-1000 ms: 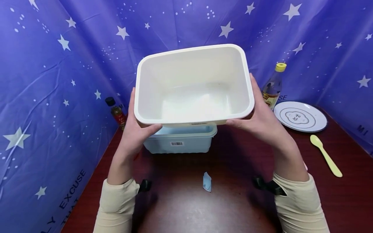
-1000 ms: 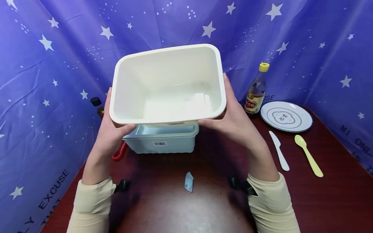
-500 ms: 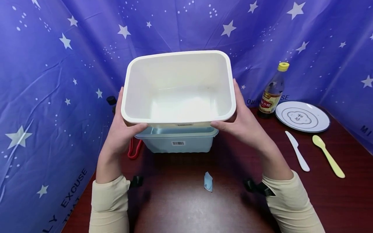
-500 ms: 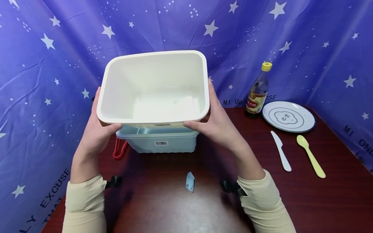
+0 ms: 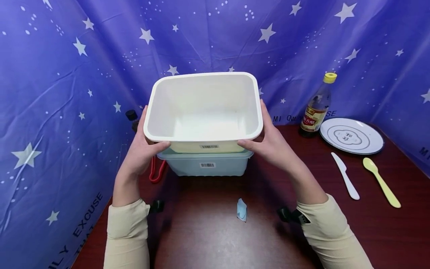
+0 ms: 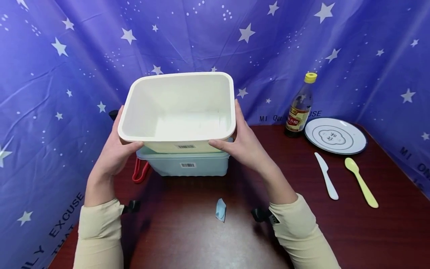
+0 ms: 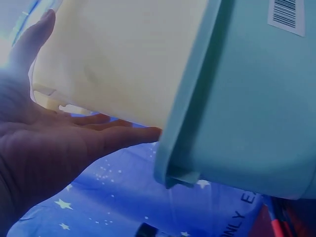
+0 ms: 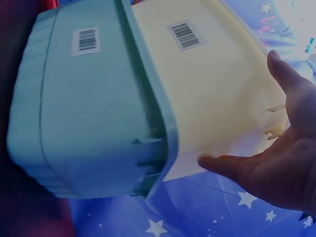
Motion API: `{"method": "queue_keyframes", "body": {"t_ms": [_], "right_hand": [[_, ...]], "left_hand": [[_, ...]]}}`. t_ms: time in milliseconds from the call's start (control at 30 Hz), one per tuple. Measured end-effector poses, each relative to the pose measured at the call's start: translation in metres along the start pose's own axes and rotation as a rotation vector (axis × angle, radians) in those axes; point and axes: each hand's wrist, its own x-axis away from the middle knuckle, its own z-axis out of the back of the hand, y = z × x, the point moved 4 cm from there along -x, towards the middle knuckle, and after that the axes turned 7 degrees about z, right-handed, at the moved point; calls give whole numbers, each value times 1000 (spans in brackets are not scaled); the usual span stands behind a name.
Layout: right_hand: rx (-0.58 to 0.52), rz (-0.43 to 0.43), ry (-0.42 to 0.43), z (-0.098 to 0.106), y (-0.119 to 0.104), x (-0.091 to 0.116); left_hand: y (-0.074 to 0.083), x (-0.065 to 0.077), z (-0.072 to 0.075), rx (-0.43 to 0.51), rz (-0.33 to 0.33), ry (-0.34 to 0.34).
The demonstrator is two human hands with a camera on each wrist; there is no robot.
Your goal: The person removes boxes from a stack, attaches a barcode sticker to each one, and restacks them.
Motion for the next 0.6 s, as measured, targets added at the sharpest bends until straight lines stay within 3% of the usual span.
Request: {"method": "queue_keyframes", "body": {"t_ms": [133, 600], "right_hand": [[60, -16, 0, -1, 9, -2], [23, -94, -3, -10, 42, -4]], "left_hand": [[-8, -4, 2, -11, 13, -2], [-34, -8, 12, -110, 139, 16]]}}
